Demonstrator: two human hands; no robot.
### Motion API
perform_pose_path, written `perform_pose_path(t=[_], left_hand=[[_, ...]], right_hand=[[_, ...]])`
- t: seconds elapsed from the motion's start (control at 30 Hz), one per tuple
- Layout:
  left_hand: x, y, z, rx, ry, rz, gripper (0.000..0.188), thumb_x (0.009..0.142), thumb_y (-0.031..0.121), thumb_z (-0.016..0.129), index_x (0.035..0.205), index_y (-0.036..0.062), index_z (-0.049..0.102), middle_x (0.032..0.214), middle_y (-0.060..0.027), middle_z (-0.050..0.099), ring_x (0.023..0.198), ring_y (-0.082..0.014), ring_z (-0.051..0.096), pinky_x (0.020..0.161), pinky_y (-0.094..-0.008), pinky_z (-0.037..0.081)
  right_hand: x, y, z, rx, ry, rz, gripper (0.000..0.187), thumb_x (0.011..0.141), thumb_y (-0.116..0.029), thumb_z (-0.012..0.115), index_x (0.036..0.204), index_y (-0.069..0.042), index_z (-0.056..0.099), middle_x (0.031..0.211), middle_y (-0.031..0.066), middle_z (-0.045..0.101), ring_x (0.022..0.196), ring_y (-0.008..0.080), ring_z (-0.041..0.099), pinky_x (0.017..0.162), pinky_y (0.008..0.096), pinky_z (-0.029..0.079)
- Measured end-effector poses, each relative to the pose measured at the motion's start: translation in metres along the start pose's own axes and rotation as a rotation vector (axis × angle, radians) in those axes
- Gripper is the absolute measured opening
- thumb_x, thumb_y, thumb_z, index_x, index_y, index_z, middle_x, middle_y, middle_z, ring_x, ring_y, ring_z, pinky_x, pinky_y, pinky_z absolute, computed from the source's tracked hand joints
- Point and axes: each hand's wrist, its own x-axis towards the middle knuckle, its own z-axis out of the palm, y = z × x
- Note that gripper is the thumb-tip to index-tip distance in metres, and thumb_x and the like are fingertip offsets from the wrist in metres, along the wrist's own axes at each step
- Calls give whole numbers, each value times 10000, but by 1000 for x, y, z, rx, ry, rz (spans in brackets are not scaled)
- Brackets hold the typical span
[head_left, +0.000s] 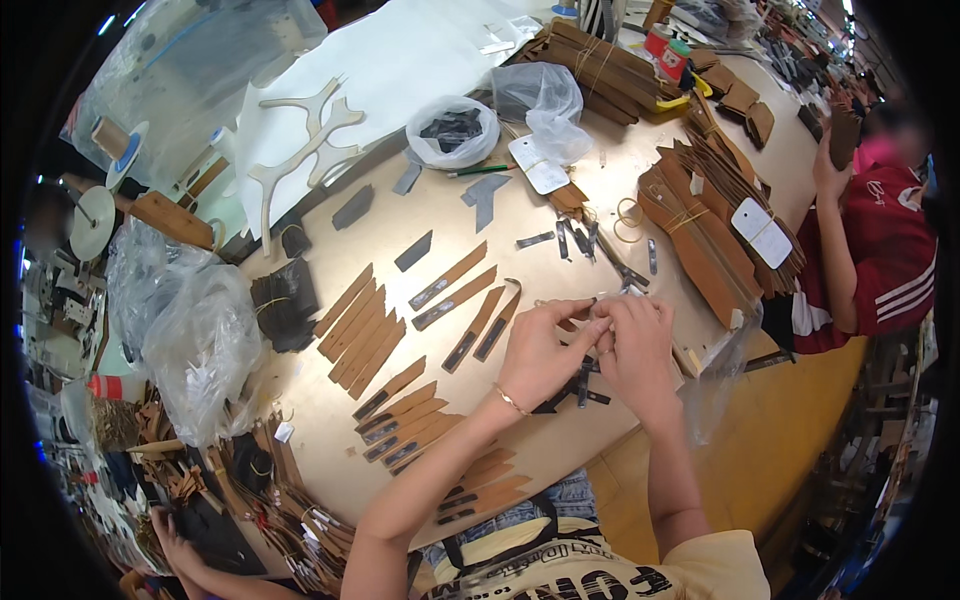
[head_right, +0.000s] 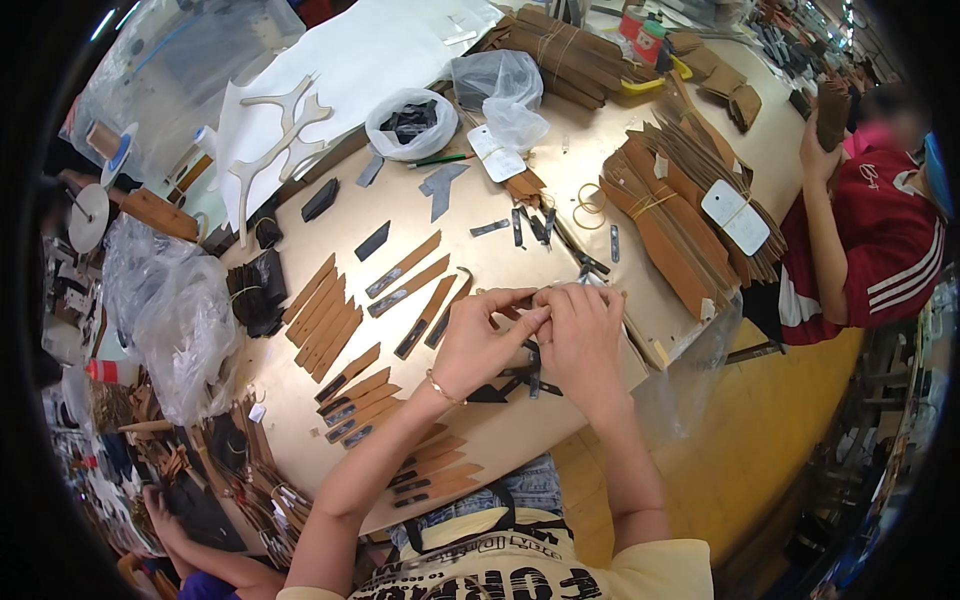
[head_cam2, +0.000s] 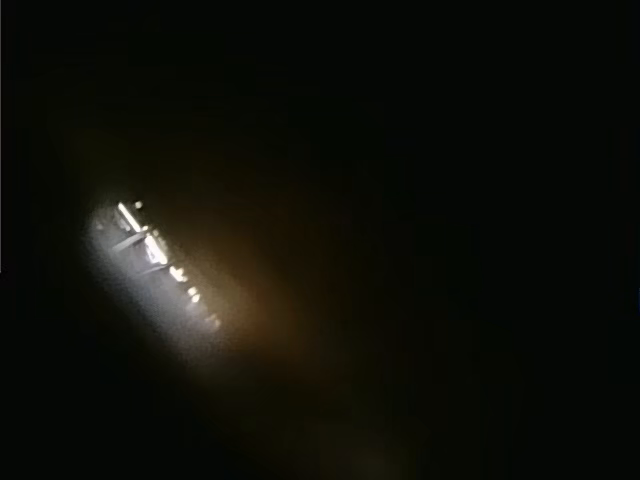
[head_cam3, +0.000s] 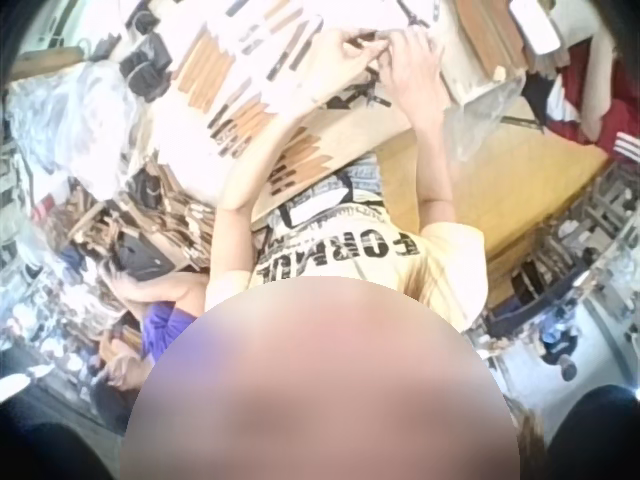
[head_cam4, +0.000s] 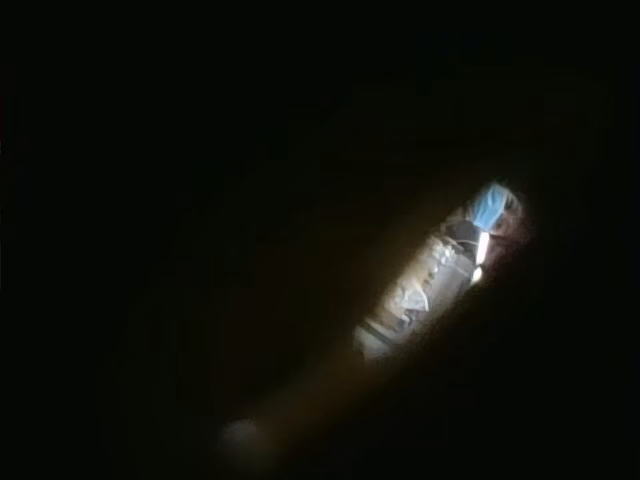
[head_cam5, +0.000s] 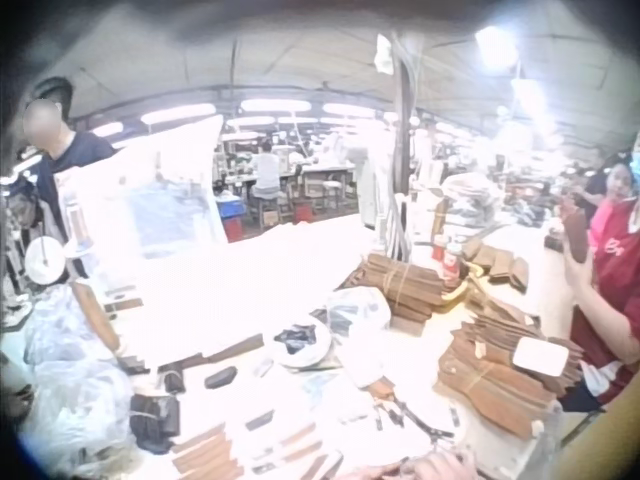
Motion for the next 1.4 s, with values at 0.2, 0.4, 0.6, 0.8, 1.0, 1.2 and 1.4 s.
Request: perform_pose_path(t=[0.2,0.4,0.6,0.8,1.0,1.2,1.4], left_hand=[[-6,-22,-10,-90,85,-39,235,938,145,642,1049,-37,743,884,-174,752,786,-238,725,720,-344,551],[0,-33,-20,111,360,-113,222,898,210,644,988,38,751,896,-168,729,807,-326,704,770,-412,552],[-22,-40,-41,-261,265,1,273,985,239,627,1068,5,739,906,-100,735,733,-161,651,701,-303,530],[-108,-28,-97,-751,247,-297,284,1040,240,579,1107,10,731,950,-27,729,756,-53,557,692,-203,471],[-165,-4,-141,-749,361,-297,279,1051,196,570,1172,-11,714,999,-15,730,786,-36,537,717,-184,465],[-176,1,-152,-654,404,-238,288,1043,178,590,1217,-25,696,1014,-39,733,807,-49,559,754,-216,488],[-198,-27,-162,-905,333,-334,297,1037,192,608,1213,-30,693,986,-61,731,770,-50,581,686,-214,487]], right_hand=[[-8,2,4,69,-12,20,172,834,-59,644,1005,-61,633,962,86,641,980,292,607,935,440,394],[-8,53,11,-294,23,241,180,914,-191,617,1027,-62,675,1033,119,682,1010,311,629,909,446,429],[0,43,17,-65,-121,264,219,918,-236,704,955,-28,648,934,112,674,869,327,630,787,436,475],[2,-55,25,685,-155,248,334,989,-143,602,1293,-5,603,983,76,639,880,171,593,826,332,493],[19,-141,24,1321,-566,178,357,990,-124,635,1319,9,599,986,36,647,864,83,567,773,241,471],[27,-172,35,1198,-573,42,159,932,-87,708,1067,-4,698,897,27,667,837,89,573,758,239,465],[29,-168,49,844,-462,-454,130,881,-76,753,972,-10,688,895,71,697,816,149,629,748,276,490]])
